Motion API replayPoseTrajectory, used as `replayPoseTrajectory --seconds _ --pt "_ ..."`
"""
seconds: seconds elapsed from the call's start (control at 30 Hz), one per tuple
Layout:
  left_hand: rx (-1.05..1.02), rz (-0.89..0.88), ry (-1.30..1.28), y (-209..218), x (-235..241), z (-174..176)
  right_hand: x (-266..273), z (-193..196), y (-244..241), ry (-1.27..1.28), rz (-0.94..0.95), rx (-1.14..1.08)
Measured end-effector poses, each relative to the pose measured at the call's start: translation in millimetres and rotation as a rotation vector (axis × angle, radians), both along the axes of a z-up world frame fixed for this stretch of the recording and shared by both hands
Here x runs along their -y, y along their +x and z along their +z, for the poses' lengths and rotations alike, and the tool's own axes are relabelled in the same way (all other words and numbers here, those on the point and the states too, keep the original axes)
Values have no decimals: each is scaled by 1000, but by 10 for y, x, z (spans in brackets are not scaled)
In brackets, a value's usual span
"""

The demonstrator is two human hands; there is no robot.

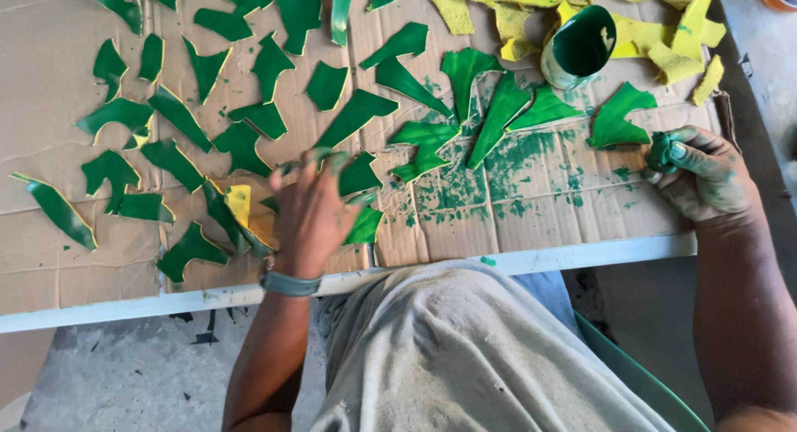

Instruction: The person paints yellow sponge pieces green using a brush and a small container of paint. They repeatedly dip the brush, apply paint to individual sponge pieces, and place the painted pieces on a cardboard sheet.

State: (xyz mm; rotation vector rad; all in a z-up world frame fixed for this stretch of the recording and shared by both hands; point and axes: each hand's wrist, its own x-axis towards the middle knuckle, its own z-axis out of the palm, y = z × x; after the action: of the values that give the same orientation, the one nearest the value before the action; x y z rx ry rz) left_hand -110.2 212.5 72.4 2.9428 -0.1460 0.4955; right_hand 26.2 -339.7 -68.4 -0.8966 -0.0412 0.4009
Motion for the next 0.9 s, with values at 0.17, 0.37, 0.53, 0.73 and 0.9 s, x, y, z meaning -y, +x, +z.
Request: replayPoseTrajectory --seconds 0.17,0.37,0.53,0.73,0.9 --pt "-77 -134 22 266 441 -279 -30 50 -49 -27 -23 -7" --pt "-165 -82 -16 447 511 -361 -48 58 -43 14 -16 -24" --pt "2 -188 -73 408 521 -140 -56 67 -37 -2 -9 -2" --pt "174 -355 -54 261 462 353 -74 113 -45 -37 -27 -27" --pt "246 -437 -61 189 470 577 -113 101 -21 11 -10 -21"
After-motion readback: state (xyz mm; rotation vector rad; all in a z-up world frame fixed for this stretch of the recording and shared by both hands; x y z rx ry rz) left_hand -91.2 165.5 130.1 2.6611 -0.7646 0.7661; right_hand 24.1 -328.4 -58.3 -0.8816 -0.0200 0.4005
